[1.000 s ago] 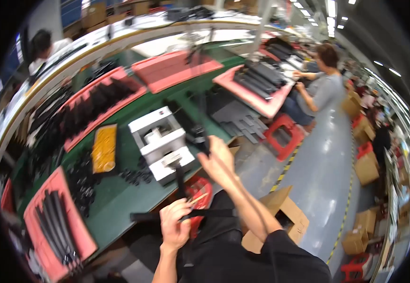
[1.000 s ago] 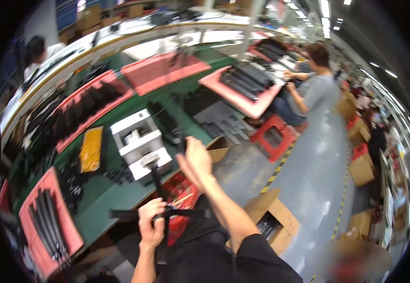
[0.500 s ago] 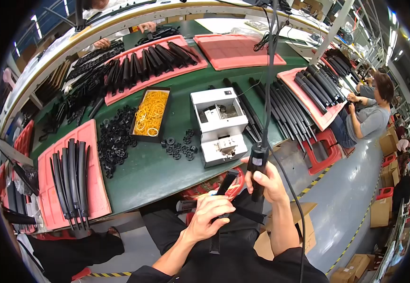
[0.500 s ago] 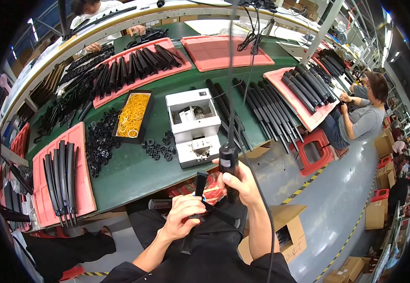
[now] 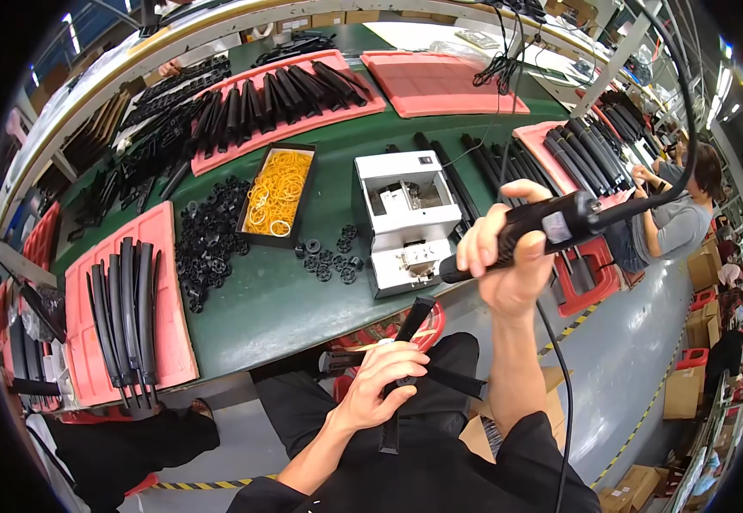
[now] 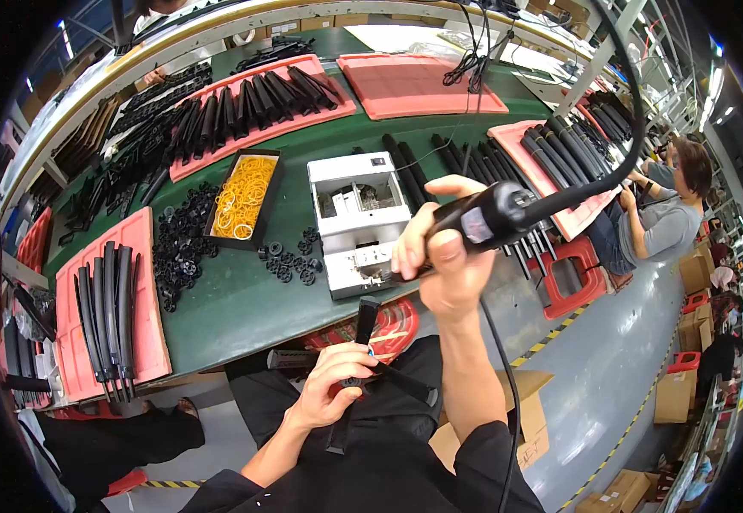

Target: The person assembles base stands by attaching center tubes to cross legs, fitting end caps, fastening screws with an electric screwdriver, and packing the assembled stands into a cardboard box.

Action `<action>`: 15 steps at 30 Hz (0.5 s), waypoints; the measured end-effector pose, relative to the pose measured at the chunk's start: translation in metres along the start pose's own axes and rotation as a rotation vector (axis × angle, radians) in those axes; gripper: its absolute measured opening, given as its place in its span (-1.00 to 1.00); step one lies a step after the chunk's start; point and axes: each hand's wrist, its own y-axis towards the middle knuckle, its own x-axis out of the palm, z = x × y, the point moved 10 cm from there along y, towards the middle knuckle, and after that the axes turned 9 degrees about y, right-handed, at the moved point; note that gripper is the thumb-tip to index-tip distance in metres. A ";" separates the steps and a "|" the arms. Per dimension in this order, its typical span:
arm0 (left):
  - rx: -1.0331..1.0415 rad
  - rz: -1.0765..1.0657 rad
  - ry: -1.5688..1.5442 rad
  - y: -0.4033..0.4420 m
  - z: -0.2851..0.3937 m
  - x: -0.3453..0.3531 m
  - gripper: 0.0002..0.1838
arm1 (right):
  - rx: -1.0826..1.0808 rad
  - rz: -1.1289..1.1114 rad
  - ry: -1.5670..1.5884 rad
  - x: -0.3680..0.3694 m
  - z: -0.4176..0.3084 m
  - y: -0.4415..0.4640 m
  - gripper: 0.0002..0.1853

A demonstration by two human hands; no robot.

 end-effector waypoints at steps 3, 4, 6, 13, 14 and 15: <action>0.000 -0.017 -0.002 0.001 0.002 0.000 -0.74 | -0.057 0.010 -0.096 -0.001 0.017 -0.002 -0.33; -0.002 -0.021 -0.003 0.001 0.001 0.001 -0.74 | -0.075 0.014 -0.127 -0.002 0.020 -0.003 -0.34; -0.006 -0.018 -0.004 0.000 0.000 0.001 -0.74 | -0.068 0.024 -0.125 -0.005 0.026 -0.002 -0.35; -0.005 -0.016 -0.014 0.003 -0.002 0.000 -0.73 | -0.027 0.050 -0.136 -0.009 0.034 0.004 -0.39; -0.008 -0.016 -0.015 0.002 -0.002 0.000 -0.73 | -0.012 0.050 -0.137 -0.009 0.035 0.004 -0.40; -0.009 -0.014 -0.014 0.002 -0.002 0.000 -0.73 | -0.010 0.049 -0.136 -0.009 0.035 0.005 -0.40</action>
